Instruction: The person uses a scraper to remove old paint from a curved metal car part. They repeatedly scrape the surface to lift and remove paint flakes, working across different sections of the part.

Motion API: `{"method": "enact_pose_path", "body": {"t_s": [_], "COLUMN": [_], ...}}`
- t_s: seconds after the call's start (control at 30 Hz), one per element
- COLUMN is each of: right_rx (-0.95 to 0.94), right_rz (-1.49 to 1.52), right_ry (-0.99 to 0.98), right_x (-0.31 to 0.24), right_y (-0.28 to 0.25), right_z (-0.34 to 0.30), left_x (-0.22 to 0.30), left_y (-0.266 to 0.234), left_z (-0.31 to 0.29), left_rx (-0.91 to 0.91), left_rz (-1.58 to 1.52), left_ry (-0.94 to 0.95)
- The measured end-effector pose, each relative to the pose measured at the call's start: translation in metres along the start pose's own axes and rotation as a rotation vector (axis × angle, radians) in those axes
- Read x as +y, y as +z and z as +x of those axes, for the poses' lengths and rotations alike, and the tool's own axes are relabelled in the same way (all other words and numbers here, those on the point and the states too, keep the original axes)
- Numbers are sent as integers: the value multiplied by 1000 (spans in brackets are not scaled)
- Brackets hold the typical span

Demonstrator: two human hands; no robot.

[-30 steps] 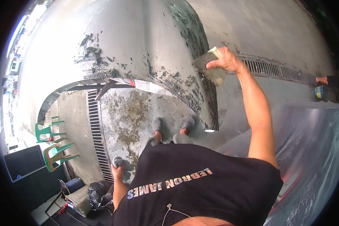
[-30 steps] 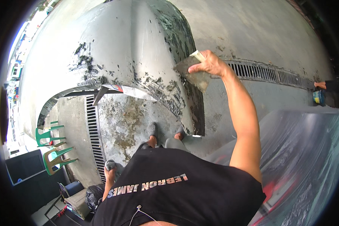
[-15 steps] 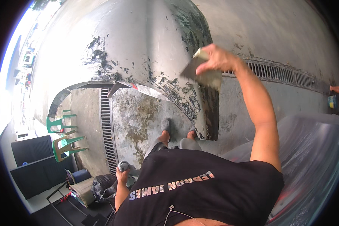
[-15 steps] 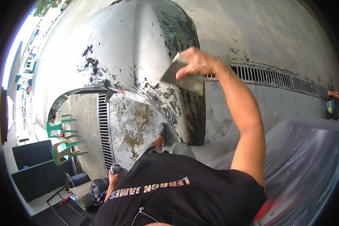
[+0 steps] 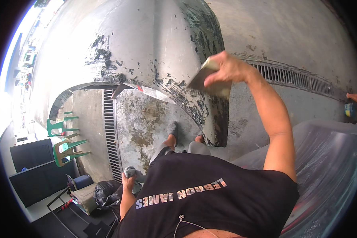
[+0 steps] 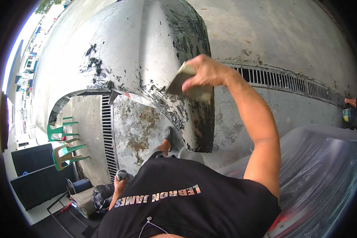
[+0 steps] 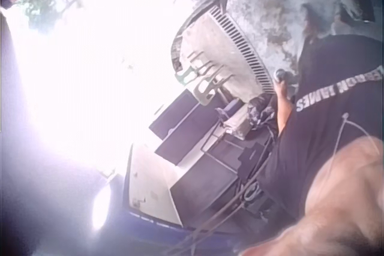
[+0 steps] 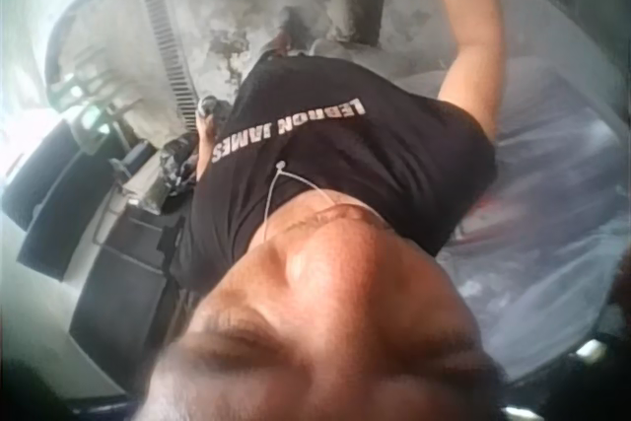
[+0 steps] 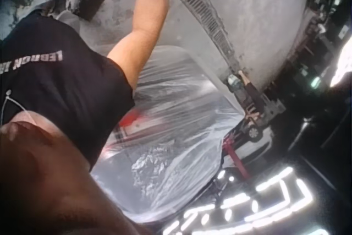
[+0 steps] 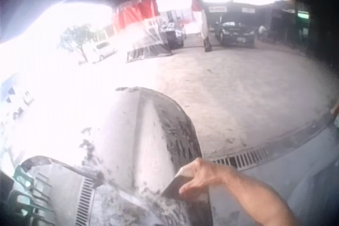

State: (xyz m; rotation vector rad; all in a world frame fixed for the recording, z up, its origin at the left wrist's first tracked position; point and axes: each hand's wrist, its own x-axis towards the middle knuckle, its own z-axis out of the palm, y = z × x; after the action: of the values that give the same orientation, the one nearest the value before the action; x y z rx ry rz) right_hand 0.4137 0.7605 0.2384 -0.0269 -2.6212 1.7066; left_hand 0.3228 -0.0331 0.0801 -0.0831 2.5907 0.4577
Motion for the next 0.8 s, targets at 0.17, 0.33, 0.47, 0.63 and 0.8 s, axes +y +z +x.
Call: {"method": "enact_pose_path", "body": {"t_s": [0.17, 0.33, 0.47, 0.63, 0.8], "right_rx": [377, 360, 406, 373, 343], "right_rz": [-30, -76, 85, -45, 20], "right_ry": [33, 74, 161, 62, 53], "right_x": [67, 60, 71, 65, 57], "right_y": [-17, -3, -12, 4, -3], "right_z": [1, -24, -16, -21, -12], "left_x": [11, 20, 37, 29, 33], "left_y": [1, -5, -12, -15, -10], "left_z": [9, 10, 13, 16, 5], "left_rx": [21, 14, 19, 45, 11], "left_rz": [-70, -10, 32, -4, -11], "left_ry": [29, 50, 63, 54, 40]}}
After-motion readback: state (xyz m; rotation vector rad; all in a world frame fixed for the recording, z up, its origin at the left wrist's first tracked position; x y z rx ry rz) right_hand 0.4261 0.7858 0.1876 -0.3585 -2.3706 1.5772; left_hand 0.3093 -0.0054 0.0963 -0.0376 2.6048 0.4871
